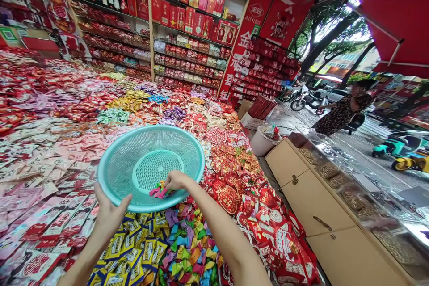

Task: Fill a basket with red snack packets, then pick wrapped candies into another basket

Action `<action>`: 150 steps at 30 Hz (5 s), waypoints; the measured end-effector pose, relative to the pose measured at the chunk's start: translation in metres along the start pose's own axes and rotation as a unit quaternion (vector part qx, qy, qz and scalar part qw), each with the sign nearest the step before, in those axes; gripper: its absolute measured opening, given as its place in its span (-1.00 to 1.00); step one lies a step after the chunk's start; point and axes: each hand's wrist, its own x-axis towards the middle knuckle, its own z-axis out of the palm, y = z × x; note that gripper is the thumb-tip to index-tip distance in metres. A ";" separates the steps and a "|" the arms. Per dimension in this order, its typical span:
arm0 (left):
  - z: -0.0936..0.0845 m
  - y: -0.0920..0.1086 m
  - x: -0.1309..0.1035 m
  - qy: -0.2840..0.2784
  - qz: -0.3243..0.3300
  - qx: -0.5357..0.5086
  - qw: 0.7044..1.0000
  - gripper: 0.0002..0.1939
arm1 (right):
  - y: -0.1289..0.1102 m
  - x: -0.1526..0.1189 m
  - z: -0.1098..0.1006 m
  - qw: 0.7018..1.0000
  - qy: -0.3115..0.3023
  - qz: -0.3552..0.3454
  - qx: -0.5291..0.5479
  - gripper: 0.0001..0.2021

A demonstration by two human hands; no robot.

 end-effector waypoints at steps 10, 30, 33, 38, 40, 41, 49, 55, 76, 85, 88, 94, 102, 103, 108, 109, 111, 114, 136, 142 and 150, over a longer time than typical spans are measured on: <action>0.003 -0.004 0.002 0.014 0.009 -0.028 0.999 0.15 | 0.008 -0.025 -0.030 1.000 0.019 0.001 0.002 -0.92; 0.003 -0.002 0.001 0.012 -0.013 -0.017 1.000 0.15 | -0.005 -0.027 -0.013 0.991 0.131 0.021 -0.034 -0.88; 0.003 -0.005 0.004 0.008 0.006 -0.024 1.000 0.18 | 0.001 -0.071 -0.027 0.983 0.182 -0.025 -0.011 -0.81; 0.006 -0.007 0.006 0.014 -0.003 -0.014 1.000 0.17 | 0.054 -0.144 -0.025 0.970 0.231 -0.022 0.070 -0.66; 0.006 -0.004 0.005 0.019 -0.025 0.013 0.999 0.15 | 0.086 -0.158 -0.013 0.967 0.240 0.025 0.079 -0.68; 0.006 -0.002 0.004 0.023 -0.027 0.016 0.999 0.14 | 0.101 -0.162 -0.005 0.967 0.241 0.041 0.079 -0.71; 0.005 0.005 0.002 0.019 -0.010 0.003 1.000 0.09 | 0.169 -0.150 0.041 0.968 0.220 0.093 0.076 -0.86; 0.005 -0.001 0.004 0.022 0.000 -0.007 1.000 0.11 | 0.176 -0.139 0.045 0.971 0.201 0.106 0.073 -0.88; 0.007 -0.011 0.008 0.022 0.028 -0.013 0.999 0.12 | 0.158 -0.154 0.033 0.954 0.268 0.096 0.091 -0.82; 0.006 -0.009 0.007 0.015 0.019 -0.011 1.000 0.14 | 0.106 -0.165 -0.013 0.941 0.281 0.037 0.184 -0.69; 0.006 -0.011 0.008 0.012 0.008 -0.007 1.000 0.15 | 0.071 -0.157 -0.032 0.935 0.279 -0.001 0.217 -0.69; 0.006 -0.013 0.007 0.009 0.020 -0.025 0.999 0.18 | 0.018 -0.097 -0.035 0.953 0.259 -0.071 0.139 -0.82; 0.007 -0.012 0.004 0.030 0.032 -0.030 0.999 0.16 | 0.008 -0.028 -0.011 0.982 0.188 -0.027 -0.010 -0.94; 0.007 -0.012 0.004 0.026 0.031 -0.027 0.999 0.16 | 0.007 -0.025 -0.008 0.984 0.176 -0.020 -0.020 -0.93; 0.006 -0.011 0.005 0.008 0.028 -0.019 0.999 0.17 | 0.004 -0.032 -0.004 0.982 0.182 -0.014 -0.039 -0.94; 0.006 -0.011 0.005 0.012 0.029 -0.019 0.999 0.16 | 0.004 -0.039 -0.006 0.979 0.200 -0.024 -0.036 -0.93; 0.007 -0.010 0.005 0.016 0.031 -0.020 0.999 0.14 | 0.004 -0.058 -0.013 0.968 0.246 -0.048 -0.021 -0.85; 0.006 -0.008 0.005 0.011 0.027 -0.021 0.999 0.15 | 0.012 -0.094 -0.023 0.947 0.316 -0.064 0.011 -0.84; 0.008 -0.009 0.004 0.019 0.011 -0.015 1.000 0.13 | 0.139 -0.101 0.050 0.930 0.281 0.236 0.028 -0.69; 0.008 -0.007 0.003 0.019 0.004 -0.015 1.000 0.13 | 0.136 -0.095 0.055 0.926 0.284 0.245 0.044 -0.70; 0.007 -0.007 0.004 0.020 0.006 -0.019 1.000 0.15 | 0.142 -0.095 0.058 0.921 0.288 0.227 0.129 -0.72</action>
